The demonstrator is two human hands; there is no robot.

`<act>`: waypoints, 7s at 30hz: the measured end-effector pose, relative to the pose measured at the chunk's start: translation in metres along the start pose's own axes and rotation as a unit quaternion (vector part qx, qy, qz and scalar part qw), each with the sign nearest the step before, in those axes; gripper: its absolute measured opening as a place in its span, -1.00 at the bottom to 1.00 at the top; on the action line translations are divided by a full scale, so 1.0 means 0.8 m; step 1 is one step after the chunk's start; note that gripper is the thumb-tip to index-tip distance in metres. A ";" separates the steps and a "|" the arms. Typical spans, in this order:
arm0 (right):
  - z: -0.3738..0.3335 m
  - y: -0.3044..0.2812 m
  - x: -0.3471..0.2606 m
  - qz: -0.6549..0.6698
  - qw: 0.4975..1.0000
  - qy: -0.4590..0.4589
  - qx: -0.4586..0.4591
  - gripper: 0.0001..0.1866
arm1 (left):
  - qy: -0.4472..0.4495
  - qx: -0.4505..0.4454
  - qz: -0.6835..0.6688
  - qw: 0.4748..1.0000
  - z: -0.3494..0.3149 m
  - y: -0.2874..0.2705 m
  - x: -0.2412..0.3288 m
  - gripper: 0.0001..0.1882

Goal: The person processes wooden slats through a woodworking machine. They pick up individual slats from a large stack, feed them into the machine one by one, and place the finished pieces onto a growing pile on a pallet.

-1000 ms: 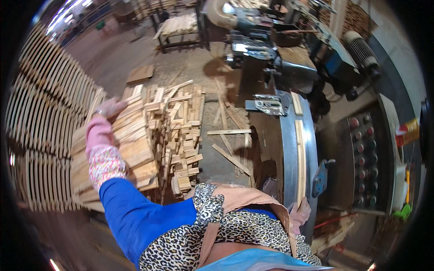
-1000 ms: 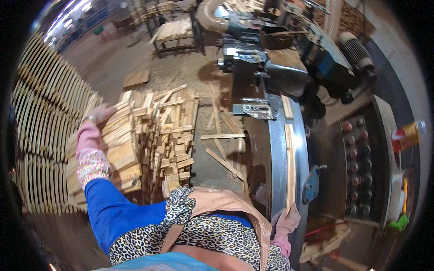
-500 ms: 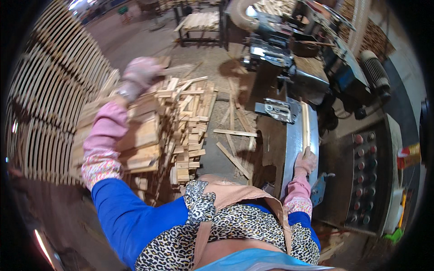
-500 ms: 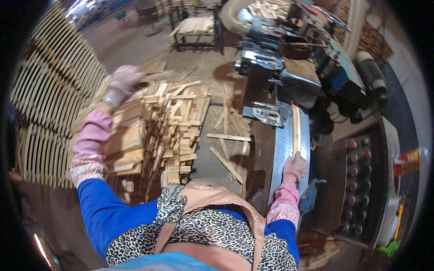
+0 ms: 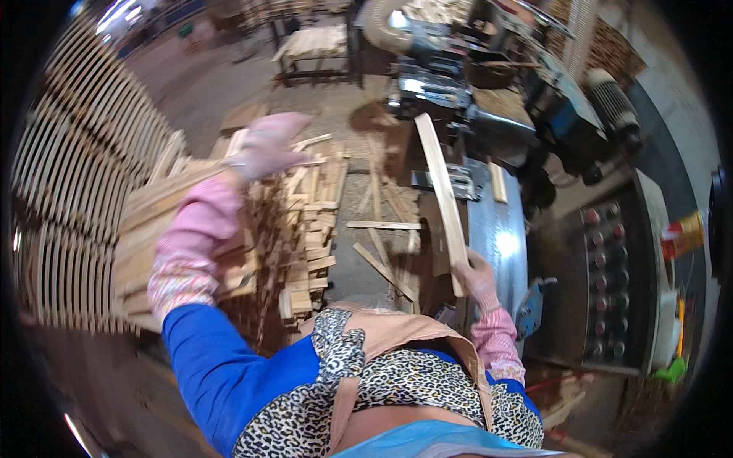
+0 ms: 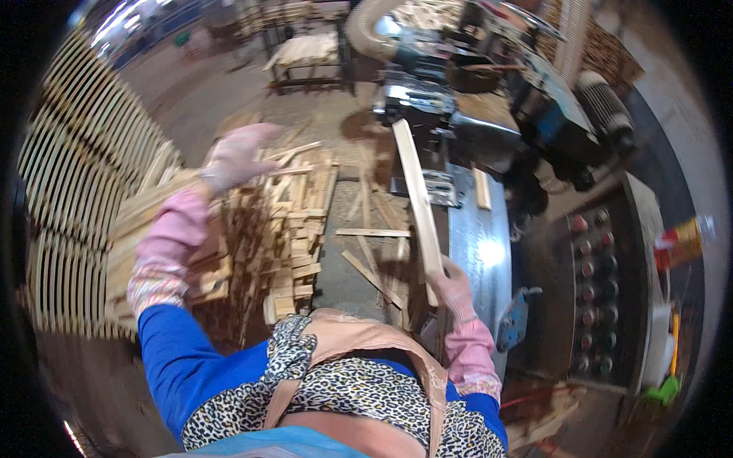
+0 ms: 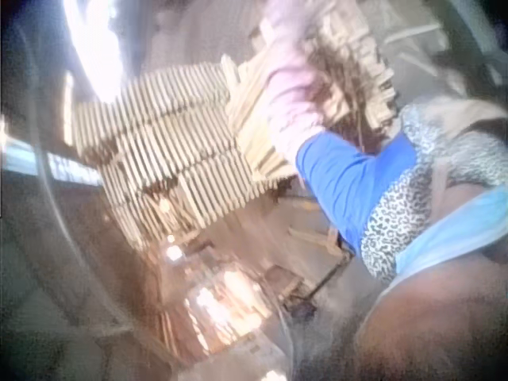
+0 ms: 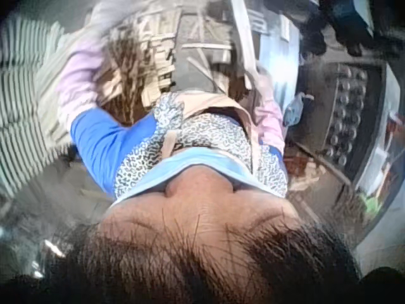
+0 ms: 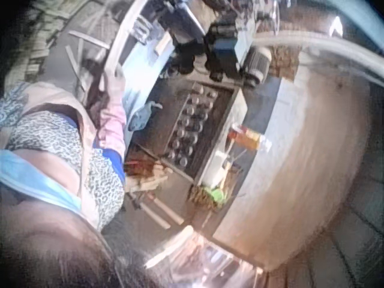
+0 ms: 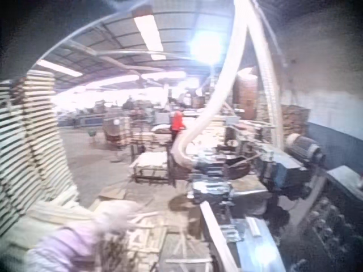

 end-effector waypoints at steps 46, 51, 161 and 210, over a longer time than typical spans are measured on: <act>0.005 -0.053 0.135 -0.413 0.811 0.108 0.401 -0.24 | 0.172 -0.095 0.130 0.972 -0.003 0.071 0.171 -0.34; 0.135 -0.080 0.126 -0.337 0.868 0.011 0.365 -0.26 | 0.057 0.028 0.129 0.990 -0.038 0.029 0.152 -0.35; 0.027 0.196 -0.290 -0.317 0.866 -0.348 -0.166 0.04 | -0.218 0.582 -0.516 0.590 -0.100 0.075 0.066 -0.35; -0.043 -0.047 0.127 -0.464 0.766 -0.063 0.441 -0.60 | -0.351 0.093 0.298 0.883 -0.421 -0.093 -0.103 -0.33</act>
Point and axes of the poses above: each hand's wrist, its own z-axis towards the middle knuckle, its own y-axis out of the palm, x = y × z, the point moved 2 cm from there along z, towards the middle knuckle, and after that the axes turned 11 degrees about -z, right-handed, at the moved point
